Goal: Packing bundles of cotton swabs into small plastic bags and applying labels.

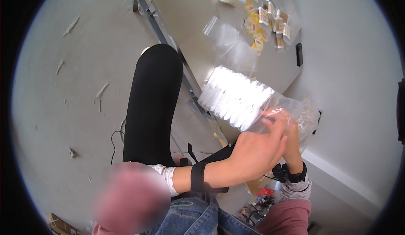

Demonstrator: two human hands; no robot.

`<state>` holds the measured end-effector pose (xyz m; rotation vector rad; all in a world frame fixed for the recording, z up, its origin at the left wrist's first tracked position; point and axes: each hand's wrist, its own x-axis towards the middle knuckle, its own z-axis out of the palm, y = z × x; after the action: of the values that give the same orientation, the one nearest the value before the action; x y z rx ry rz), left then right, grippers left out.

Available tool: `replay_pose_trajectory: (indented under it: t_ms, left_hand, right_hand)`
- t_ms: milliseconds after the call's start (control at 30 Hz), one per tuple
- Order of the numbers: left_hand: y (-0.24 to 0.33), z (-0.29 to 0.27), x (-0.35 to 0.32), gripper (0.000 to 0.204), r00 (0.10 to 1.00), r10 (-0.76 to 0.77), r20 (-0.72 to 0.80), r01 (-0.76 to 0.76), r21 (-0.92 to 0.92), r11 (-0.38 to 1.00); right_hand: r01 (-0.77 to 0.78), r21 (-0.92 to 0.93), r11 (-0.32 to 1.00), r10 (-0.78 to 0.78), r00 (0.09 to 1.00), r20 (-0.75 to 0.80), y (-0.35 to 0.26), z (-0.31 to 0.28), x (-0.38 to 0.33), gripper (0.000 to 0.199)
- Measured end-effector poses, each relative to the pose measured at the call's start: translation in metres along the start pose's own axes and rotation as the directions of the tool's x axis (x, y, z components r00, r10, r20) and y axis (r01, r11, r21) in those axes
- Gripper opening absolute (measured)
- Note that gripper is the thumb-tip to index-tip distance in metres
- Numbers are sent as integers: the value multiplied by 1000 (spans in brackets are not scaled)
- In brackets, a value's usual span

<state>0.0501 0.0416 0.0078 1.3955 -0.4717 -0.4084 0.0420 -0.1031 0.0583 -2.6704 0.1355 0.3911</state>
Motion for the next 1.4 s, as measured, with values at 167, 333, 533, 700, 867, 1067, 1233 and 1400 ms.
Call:
replay_pose_trajectory:
  t_ms: [167, 333, 533, 700, 867, 1067, 1233, 1400]
  left_hand:
    - [-3, -7, 9, 17, 998, -59, -23, 58, -39, 998]
    - [3, -24, 14, 14, 993, -118, 17, 119, -60, 991]
    - [1, -27, 19, 14, 991, -122, 55, 126, -66, 990]
    - [2, -28, 27, 14, 983, -131, 129, 147, -124, 981]
    - [-7, -37, 31, 13, 984, -138, 110, 151, -123, 981]
    - [-8, -32, 29, 14, 987, -112, 118, 127, -123, 984]
    - [-4, -19, 25, 14, 993, -96, 69, 103, -105, 989]
    - [-9, -16, 13, 13, 993, -98, 72, 110, -193, 975]
  right_hand:
    - [122, -127, 984, -114, 991, 68, -1, -12, -2, 29]
    - [166, 110, 980, -185, 963, 198, 1, -94, 28, 26]
    - [30, 275, 961, -8, 997, -80, 113, -60, 195, 31]
    - [-117, -80, 990, 94, 966, -242, 190, 2, 285, 57]
    - [-235, -311, 921, 105, 918, -383, 157, 32, 300, 51]
    - [-315, -508, 802, 146, 927, -344, 164, 25, 288, 36]
    - [-130, -263, 956, -15, 874, -485, 147, -32, 228, 32]
    - [227, 134, 965, -187, 948, -258, 30, -122, 68, 35]
